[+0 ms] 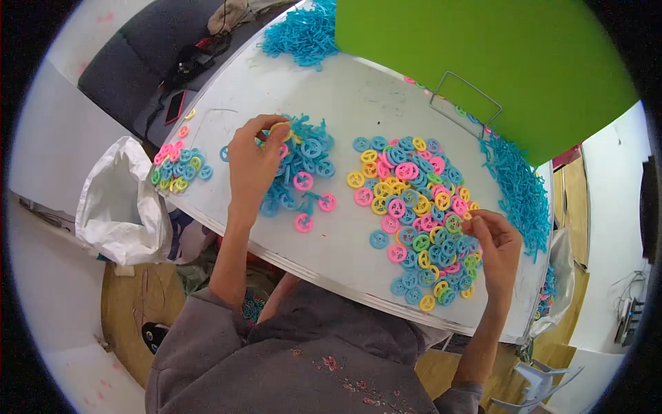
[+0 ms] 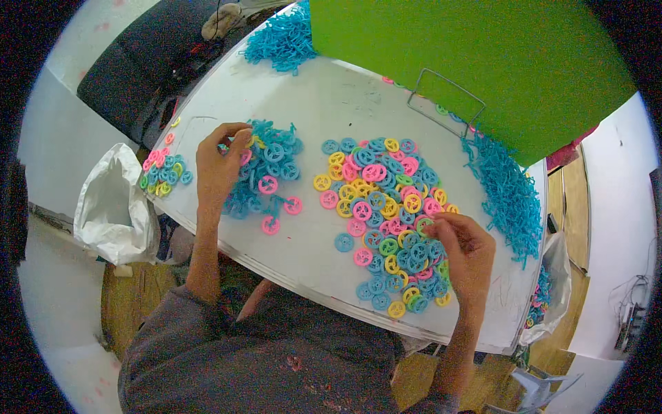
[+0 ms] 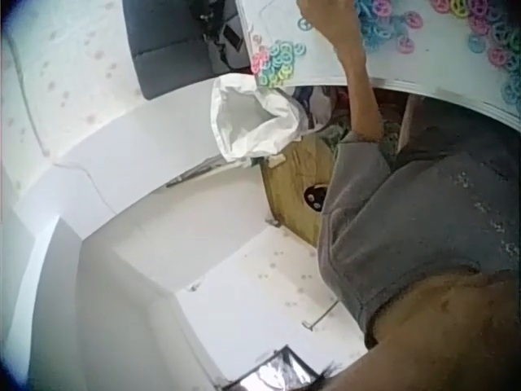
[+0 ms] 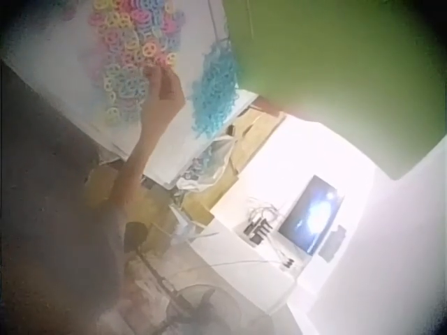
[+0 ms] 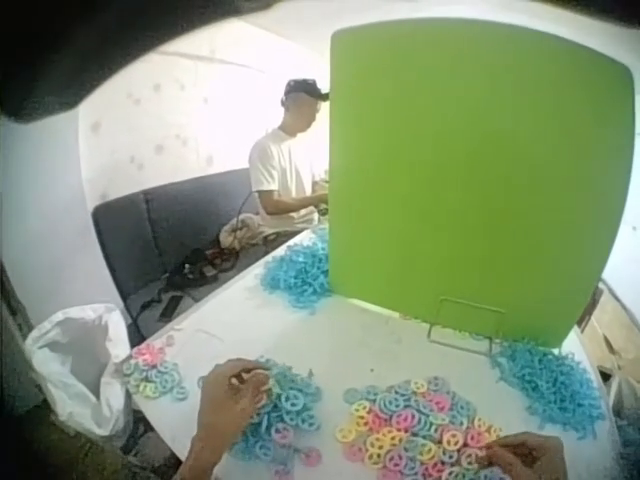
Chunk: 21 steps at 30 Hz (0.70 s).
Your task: Manually connecting and assembling colorful plastic toy rings and shapes at a workbench.
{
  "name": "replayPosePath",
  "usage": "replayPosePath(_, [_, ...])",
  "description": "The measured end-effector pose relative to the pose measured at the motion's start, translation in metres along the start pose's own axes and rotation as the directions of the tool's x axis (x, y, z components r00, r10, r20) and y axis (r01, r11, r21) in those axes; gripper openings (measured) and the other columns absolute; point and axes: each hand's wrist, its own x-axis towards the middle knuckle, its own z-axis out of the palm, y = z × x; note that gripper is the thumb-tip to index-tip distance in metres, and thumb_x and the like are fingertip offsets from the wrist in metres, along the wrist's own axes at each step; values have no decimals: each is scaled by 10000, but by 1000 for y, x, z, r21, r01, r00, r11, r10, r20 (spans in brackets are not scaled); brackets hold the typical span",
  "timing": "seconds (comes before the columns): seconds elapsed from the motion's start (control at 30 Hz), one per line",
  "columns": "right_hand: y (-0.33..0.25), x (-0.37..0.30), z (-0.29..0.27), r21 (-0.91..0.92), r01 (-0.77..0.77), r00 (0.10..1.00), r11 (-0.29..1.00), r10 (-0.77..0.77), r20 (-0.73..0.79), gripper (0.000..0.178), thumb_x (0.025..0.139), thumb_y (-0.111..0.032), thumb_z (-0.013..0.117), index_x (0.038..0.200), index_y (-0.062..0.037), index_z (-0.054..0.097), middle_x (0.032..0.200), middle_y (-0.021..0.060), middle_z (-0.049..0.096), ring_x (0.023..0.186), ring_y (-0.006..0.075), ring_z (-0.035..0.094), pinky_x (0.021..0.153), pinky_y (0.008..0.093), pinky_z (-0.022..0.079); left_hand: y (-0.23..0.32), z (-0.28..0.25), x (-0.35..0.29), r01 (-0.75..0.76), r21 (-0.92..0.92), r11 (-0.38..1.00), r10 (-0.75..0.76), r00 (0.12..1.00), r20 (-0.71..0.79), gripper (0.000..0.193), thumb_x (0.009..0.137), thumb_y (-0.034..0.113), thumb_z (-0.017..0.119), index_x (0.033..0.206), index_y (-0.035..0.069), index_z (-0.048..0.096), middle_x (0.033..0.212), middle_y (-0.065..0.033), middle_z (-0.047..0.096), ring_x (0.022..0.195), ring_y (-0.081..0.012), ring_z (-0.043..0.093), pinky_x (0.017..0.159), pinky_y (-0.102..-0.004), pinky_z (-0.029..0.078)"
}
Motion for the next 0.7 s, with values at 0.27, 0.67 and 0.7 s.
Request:
replayPosePath(0.27, [44, 59, -47, -380, 59, 964, 923, -151, -217, 219, 884, -146, 612, 1015, 28, 638, 880, 97, 675, 792, 144, 634, 740, 260, 503, -3, -8, -15, -170, 126, 977, 199, 940, -276, 156, 843, 95, 615, 992, 72, 656, 959, -58, 611, 839, -171, 531, 715, -271, 399])
replayPosePath(0.67, [103, 169, -51, -995, -36, 883, 88, -463, -73, 231, 767, -253, 690, 947, -109, 683, 946, 86, 638, 878, 315, 552, 807, 432, 412, 28, 17, -79, -169, -99, 981, 162, 984, -79, 128, 826, -19, 598, 916, 49, 658, 860, -44, 608, 786, -160, 531, 623, -264, 362])
replayPosePath(0.7, [105, 169, -53, -995, -33, 849, 98, -522, -80, 196, 784, -240, 671, 925, -105, 685, 934, 85, 642, 872, 316, 554, 791, 431, 416, 30, 18, -79, -164, -120, 979, 160, 986, -46, 125, 823, -17, 601, 914, 48, 659, 858, -43, 611, 783, -161, 536, 620, -266, 360])
